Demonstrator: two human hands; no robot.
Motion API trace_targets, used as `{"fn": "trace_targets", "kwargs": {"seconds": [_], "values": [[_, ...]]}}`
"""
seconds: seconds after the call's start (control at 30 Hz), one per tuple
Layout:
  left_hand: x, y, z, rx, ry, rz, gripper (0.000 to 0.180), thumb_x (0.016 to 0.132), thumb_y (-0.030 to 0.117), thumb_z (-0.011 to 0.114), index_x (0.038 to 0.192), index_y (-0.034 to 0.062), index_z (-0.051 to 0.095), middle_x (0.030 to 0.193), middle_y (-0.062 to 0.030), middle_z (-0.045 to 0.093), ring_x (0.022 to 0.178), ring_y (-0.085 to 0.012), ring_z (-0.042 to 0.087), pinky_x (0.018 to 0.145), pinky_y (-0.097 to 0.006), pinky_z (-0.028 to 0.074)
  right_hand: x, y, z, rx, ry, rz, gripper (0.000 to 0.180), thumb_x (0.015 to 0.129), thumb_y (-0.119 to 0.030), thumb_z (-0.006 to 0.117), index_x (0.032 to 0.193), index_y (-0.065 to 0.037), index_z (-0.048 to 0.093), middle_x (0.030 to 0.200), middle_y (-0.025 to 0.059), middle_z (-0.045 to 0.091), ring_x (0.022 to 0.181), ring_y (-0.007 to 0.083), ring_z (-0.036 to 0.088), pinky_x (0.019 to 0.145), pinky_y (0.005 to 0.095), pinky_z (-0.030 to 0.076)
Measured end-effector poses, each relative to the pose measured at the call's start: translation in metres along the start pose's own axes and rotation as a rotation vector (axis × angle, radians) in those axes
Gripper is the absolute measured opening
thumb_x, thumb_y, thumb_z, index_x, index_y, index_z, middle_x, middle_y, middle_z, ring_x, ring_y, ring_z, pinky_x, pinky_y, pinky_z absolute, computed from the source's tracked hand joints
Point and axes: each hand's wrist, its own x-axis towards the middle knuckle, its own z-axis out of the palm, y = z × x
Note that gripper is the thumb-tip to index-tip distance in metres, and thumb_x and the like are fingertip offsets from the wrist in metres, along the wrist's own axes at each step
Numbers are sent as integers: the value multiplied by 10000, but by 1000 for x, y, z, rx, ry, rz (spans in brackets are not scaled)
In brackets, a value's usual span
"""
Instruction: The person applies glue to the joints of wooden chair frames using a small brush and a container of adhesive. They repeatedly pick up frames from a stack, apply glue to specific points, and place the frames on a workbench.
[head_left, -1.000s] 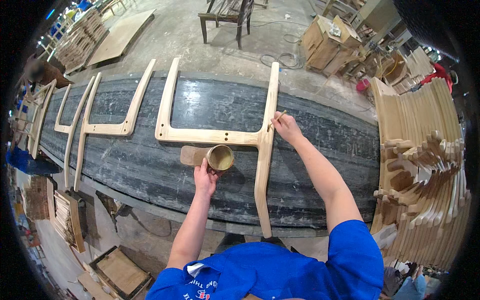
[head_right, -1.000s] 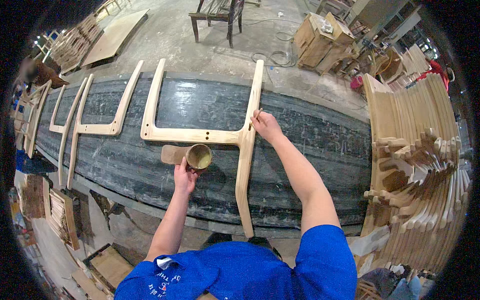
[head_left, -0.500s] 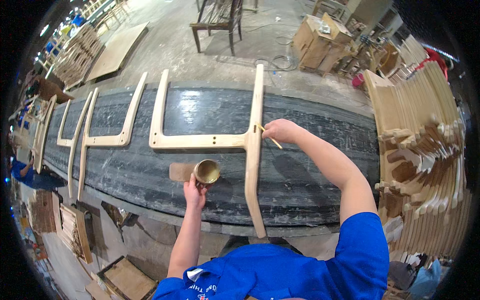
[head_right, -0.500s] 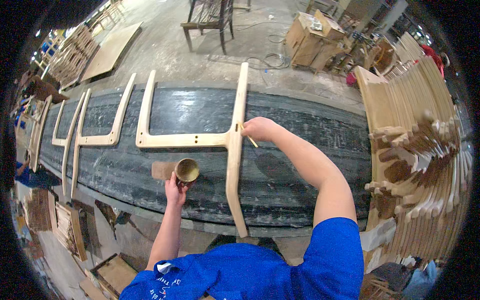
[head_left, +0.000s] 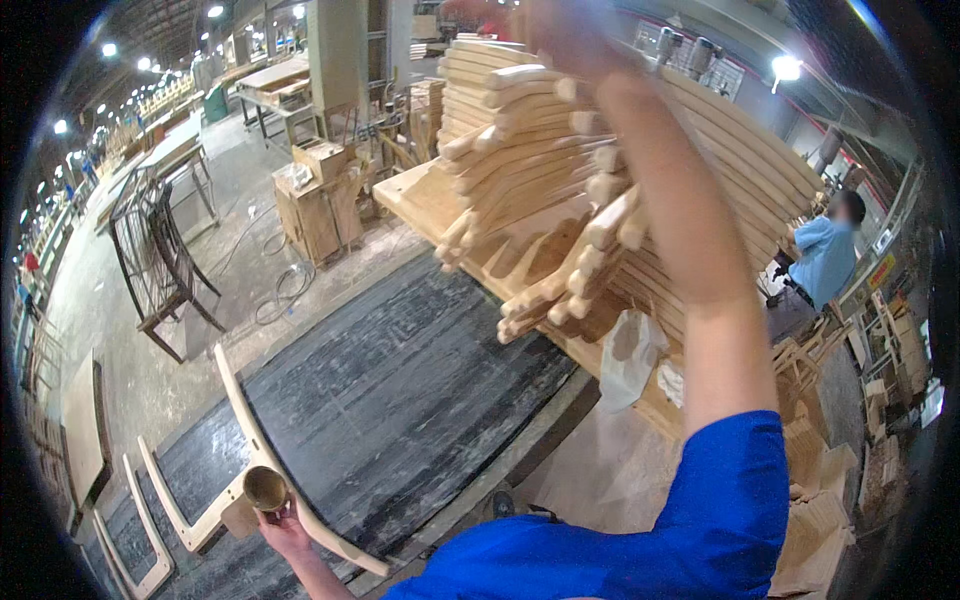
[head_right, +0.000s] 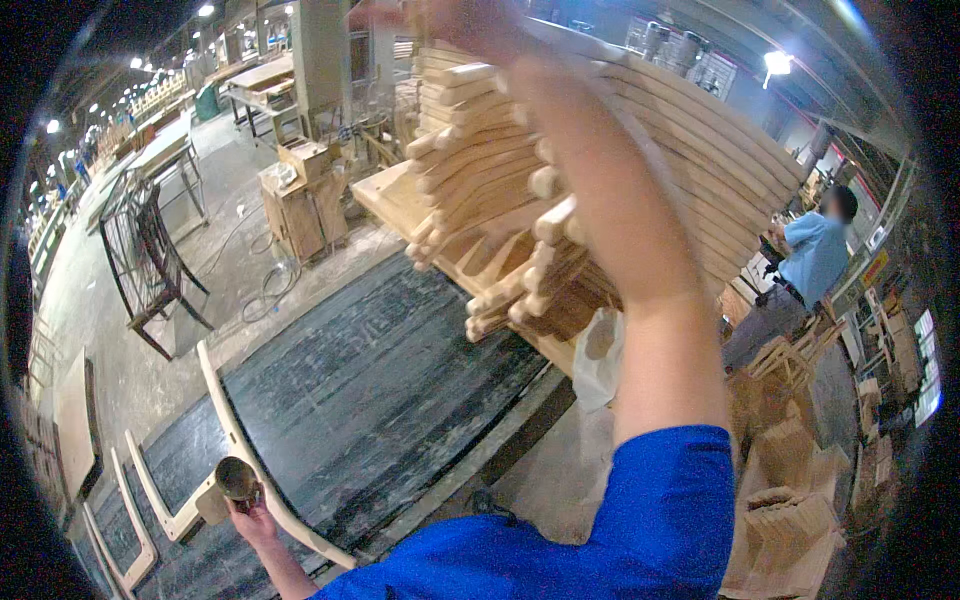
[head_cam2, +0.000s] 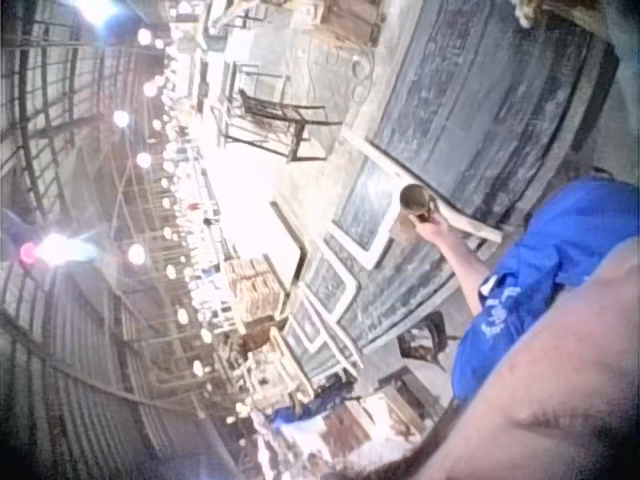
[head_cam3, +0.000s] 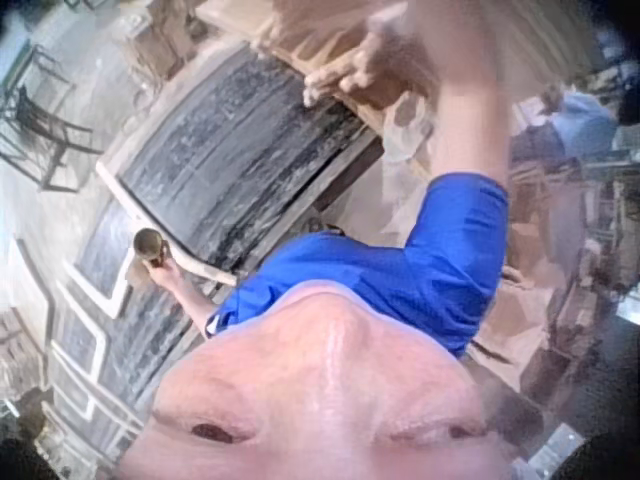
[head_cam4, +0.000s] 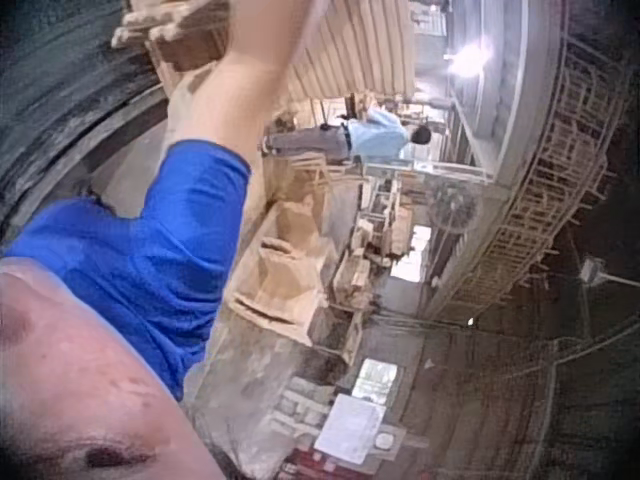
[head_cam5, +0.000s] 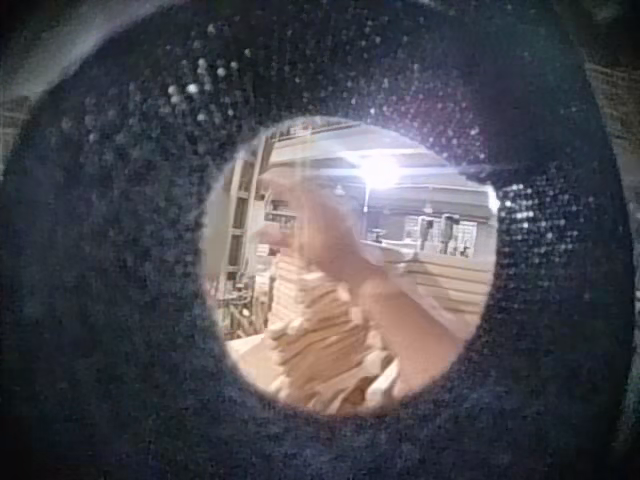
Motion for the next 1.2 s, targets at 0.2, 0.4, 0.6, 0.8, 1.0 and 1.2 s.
{"fn": "trace_targets", "kwargs": {"seconds": [0.2, 0.4, 0.6, 0.8, 1.0, 1.2], "values": [[-36, 3, 58, -22, 80, 139, 386, 926, 323, 455, 1186, 37, 477, 1142, -133, 551, 987, -293, 567, 858, -478, 491, -136, 160, -183, -452, -300, 607, 559, 830, -459, 576, 1200, -56, 459, 1158, 192, 556, 1082, 357, 526, 866, 394, 429], [-87, 22, 72, -25, 281, 169, 401, 935, 345, 427, 1246, 92, 452, 1217, -103, 518, 1050, -277, 546, 853, -451, 494, -253, 242, -227, -652, -814, 1086, 670, 729, -526, 659, 1204, -93, 471, 1170, 194, 552, 1091, 374, 517, 909, 412, 404], [-112, 34, 69, -16, 172, 239, 429, 932, 340, 439, 1274, 80, 424, 1232, -103, 503, 1085, -287, 516, 892, -456, 471, -253, 248, -222, -604, -940, 1103, 658, 641, -536, 718, 1067, -73, 525, 1043, 208, 601, 1016, 375, 560, 844, 458, 448], [-87, 16, 41, -76, 275, 195, 406, 939, 316, 428, 1262, 70, 425, 1257, -122, 472, 1123, -298, 479, 939, -486, 435, -224, 206, -207, -847, -903, 907, 510, 737, -357, 666, 1127, -91, 472, 867, 173, 639, 836, 334, 622, 727, 446, 460], [-68, 43, 11, -74, 105, 238, 398, 955, 282, 384, 1281, 53, 396, 1263, -160, 470, 1129, -320, 487, 917, -496, 456, -139, 139, -154, -808, -777, 264, 520, 785, -349, 617, 1189, -91, 416, 814, 173, 637, 796, 346, 618, 720, 452, 456], [-81, 89, -42, -162, 249, 317, 395, 951, 286, 395, 1261, 41, 409, 1241, -155, 490, 1110, -331, 502, 927, -536, 439, -33, 13, -39, -549, -626, -40, 525, 761, -437, 620, 1056, -42, 439, 757, 144, 630, 743, 311, 624, 744, 443, 430]]}}
